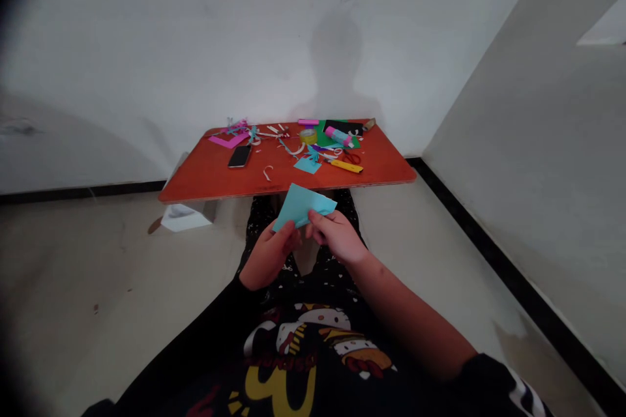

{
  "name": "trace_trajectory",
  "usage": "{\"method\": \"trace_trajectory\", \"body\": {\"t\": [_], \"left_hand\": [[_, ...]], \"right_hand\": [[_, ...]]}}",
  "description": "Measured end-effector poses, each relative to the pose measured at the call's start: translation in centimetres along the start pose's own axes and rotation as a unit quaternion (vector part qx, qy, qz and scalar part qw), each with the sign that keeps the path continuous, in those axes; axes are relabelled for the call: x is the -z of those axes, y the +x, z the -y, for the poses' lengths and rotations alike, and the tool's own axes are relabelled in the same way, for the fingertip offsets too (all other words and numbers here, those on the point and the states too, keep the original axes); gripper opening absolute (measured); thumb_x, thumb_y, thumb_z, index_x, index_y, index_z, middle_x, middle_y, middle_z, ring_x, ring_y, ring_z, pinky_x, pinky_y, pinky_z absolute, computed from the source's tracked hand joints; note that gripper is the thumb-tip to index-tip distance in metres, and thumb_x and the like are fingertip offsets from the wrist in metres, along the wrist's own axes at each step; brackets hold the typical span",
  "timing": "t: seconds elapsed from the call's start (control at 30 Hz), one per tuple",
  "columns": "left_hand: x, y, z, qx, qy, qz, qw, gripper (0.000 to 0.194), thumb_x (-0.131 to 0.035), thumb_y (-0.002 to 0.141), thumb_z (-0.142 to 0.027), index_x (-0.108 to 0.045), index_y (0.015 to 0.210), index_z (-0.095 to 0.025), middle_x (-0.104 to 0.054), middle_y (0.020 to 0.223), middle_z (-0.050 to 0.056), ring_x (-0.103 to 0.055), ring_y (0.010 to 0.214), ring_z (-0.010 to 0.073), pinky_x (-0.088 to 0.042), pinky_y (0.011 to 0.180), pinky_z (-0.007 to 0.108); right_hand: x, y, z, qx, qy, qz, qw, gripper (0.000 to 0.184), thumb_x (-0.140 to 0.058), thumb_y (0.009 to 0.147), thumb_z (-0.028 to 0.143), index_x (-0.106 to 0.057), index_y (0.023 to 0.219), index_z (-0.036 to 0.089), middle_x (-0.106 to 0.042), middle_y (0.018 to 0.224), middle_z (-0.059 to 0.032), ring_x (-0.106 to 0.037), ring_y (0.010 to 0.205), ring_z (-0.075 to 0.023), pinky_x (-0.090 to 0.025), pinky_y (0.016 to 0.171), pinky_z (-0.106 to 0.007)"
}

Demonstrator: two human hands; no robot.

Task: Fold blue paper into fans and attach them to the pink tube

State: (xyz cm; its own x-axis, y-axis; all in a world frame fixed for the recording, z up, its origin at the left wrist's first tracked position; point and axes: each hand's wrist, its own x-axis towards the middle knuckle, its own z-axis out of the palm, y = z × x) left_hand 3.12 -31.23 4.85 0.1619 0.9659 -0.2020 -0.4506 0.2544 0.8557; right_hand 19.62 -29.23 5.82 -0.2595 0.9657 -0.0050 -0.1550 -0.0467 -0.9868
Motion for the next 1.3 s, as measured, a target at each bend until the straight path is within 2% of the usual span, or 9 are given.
{"method": "trace_trajectory", "body": {"t": [0.1, 0.2, 0.27, 0.4, 0.63, 0.9, 1.3], "left_hand": [[-0.2, -0.1, -0.6, 0.017, 0.002, 0.038, 0.999, 0.051, -0.065, 0.085, -0.062, -0.051, 0.061, -0.020, -0.044, 0.053, -0.003, -0.038, 0.053, 0.0117, -0.037, 0.057, 0.028], [-0.2, -0.3, -1.2, 0.045, 0.059, 0.090, 0.993, 0.057, -0.055, 0.089, -0.067, -0.055, 0.060, -0.019, -0.041, 0.051, -0.002, -0.037, 0.050, 0.0118, -0.031, 0.053, 0.028], [-0.2, -0.4, -1.5, 0.054, 0.083, 0.115, 0.988, 0.055, -0.055, 0.090, -0.065, -0.056, 0.060, -0.019, -0.040, 0.051, -0.002, -0.036, 0.050, 0.0113, -0.028, 0.052, 0.028], [-0.1, -0.6, -1.6, 0.068, 0.057, 0.137, 0.986, 0.050, -0.060, 0.090, -0.059, -0.051, 0.062, -0.019, -0.036, 0.056, -0.004, -0.032, 0.051, 0.0096, -0.024, 0.052, 0.027], [0.2, -0.5, -1.7, 0.104, 0.021, 0.177, 0.978, 0.048, -0.061, 0.092, -0.057, -0.047, 0.068, -0.018, -0.032, 0.059, -0.006, -0.029, 0.052, 0.0079, -0.025, 0.051, 0.023], [0.2, -0.6, -1.8, 0.161, -0.004, 0.184, 0.970, 0.044, -0.059, 0.095, -0.055, -0.046, 0.075, -0.018, -0.033, 0.065, -0.006, -0.029, 0.053, 0.0076, -0.028, 0.050, 0.020], [-0.1, -0.9, -2.1, 0.152, 0.025, 0.164, 0.974, 0.046, -0.062, 0.092, -0.056, -0.046, 0.073, -0.018, -0.038, 0.068, -0.005, -0.032, 0.056, 0.0074, -0.032, 0.053, 0.021]], "right_hand": [[0.5, 0.0, -0.3, 0.016, -0.015, 0.001, 1.000, 0.054, -0.062, 0.089, 0.064, -0.069, 0.060, 0.019, -0.044, 0.044, 0.0045, -0.034, 0.046, -0.0103, -0.025, 0.053, -0.029], [0.7, 0.1, -0.6, 0.007, -0.018, 0.002, 1.000, 0.053, -0.062, 0.088, 0.064, -0.069, 0.063, 0.018, -0.045, 0.045, 0.0046, -0.034, 0.046, -0.0104, -0.025, 0.052, -0.029], [0.6, 0.1, -0.7, 0.000, -0.021, 0.001, 1.000, 0.053, -0.063, 0.087, 0.065, -0.068, 0.063, 0.018, -0.046, 0.046, 0.0046, -0.035, 0.046, -0.0105, -0.025, 0.052, -0.029], [0.4, 0.1, -0.6, 0.003, -0.029, 0.002, 1.000, 0.054, -0.063, 0.087, 0.066, -0.067, 0.063, 0.018, -0.045, 0.046, 0.0050, -0.034, 0.046, -0.0101, -0.024, 0.051, -0.028], [0.5, 0.2, -0.4, 0.006, -0.026, 0.000, 1.000, 0.054, -0.063, 0.087, 0.065, -0.066, 0.061, 0.018, -0.045, 0.044, 0.0049, -0.035, 0.045, -0.0096, -0.025, 0.050, -0.028], [0.7, 0.1, -0.3, -0.005, -0.030, 0.001, 1.000, 0.052, -0.065, 0.086, 0.065, -0.066, 0.061, 0.018, -0.044, 0.045, 0.0046, -0.035, 0.045, -0.0096, -0.023, 0.050, -0.028], [0.7, 0.1, -0.3, -0.007, -0.046, 0.004, 0.999, 0.051, -0.066, 0.085, 0.062, -0.064, 0.060, 0.018, -0.044, 0.046, 0.0046, -0.035, 0.046, -0.0095, -0.024, 0.050, -0.028]]}}
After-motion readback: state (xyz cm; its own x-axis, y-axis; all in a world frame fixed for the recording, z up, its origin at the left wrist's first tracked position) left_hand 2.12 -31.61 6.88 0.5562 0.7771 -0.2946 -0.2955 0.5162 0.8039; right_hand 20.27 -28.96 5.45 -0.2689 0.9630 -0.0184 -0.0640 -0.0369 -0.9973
